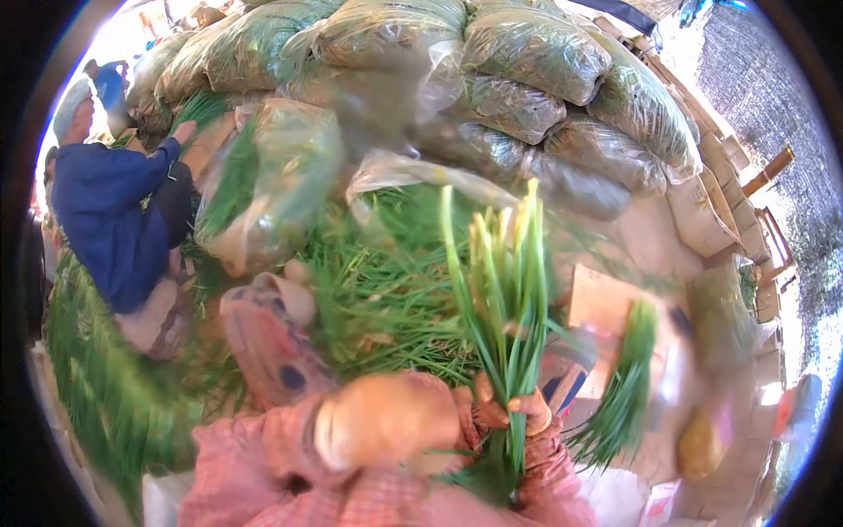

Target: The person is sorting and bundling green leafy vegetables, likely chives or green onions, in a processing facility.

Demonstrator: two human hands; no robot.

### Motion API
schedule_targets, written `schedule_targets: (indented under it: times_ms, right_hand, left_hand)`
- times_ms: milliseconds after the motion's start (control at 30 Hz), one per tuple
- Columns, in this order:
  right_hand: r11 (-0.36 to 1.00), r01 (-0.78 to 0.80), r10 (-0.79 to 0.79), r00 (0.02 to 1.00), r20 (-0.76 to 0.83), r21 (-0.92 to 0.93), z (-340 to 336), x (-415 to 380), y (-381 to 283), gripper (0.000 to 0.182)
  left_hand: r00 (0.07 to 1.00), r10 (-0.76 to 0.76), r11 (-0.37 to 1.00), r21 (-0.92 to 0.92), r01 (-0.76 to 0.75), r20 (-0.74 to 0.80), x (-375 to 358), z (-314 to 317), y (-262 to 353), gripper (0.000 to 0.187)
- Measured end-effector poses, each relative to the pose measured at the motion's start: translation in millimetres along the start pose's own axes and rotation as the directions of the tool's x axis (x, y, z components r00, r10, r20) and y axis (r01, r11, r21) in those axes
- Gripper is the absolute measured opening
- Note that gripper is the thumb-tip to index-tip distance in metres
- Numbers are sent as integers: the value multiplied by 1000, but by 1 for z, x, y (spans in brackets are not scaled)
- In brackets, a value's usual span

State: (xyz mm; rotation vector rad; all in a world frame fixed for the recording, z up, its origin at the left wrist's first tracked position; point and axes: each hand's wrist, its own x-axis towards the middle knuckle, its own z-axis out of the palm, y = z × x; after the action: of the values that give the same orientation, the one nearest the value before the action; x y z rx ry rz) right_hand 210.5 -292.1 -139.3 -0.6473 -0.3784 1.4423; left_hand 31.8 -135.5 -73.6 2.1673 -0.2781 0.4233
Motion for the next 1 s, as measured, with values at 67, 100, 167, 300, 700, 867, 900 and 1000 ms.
schedule_targets:
  times_ms: [67,100,167,300,700,867,900,1000]
  right_hand:
    - [999,10,-11,1000,21,46,-15,1,1,43]
    - [998,12,-14,1000,25,68,-20,1,0,43]
    - [998,17,-19,999,36,67,-25,0,-3,43]
    - [995,83,-84,996,15,62,-22,-7,1,41]
    - [977,83,-106,988,112,194,-6,-3,-4,39]
    - [968,101,-125,988,91,229,-11,-2,-3,39]
    - [968,105,-128,988,86,229,-12,-3,-4,39]
    - [975,131,-138,990,26,178,-8,-7,-9,40]
  left_hand:
    - [723,-357,926,124,357,591,18,-15,31,21]
    - [788,-281,931,-42,362,547,11,-22,27,23]
    - [898,-152,876,-365,316,414,-11,-43,15,28]
    - [704,-624,781,-301,548,-338,-26,-55,-13,31]
    - [943,-326,818,479,320,-73,31,13,-53,16]
    - [966,-258,951,-174,254,1,-32,79,-67,23]
    - [925,-379,863,-367,347,-17,-43,82,-70,27]
    - [764,-638,704,474,528,96,-62,22,-97,37]
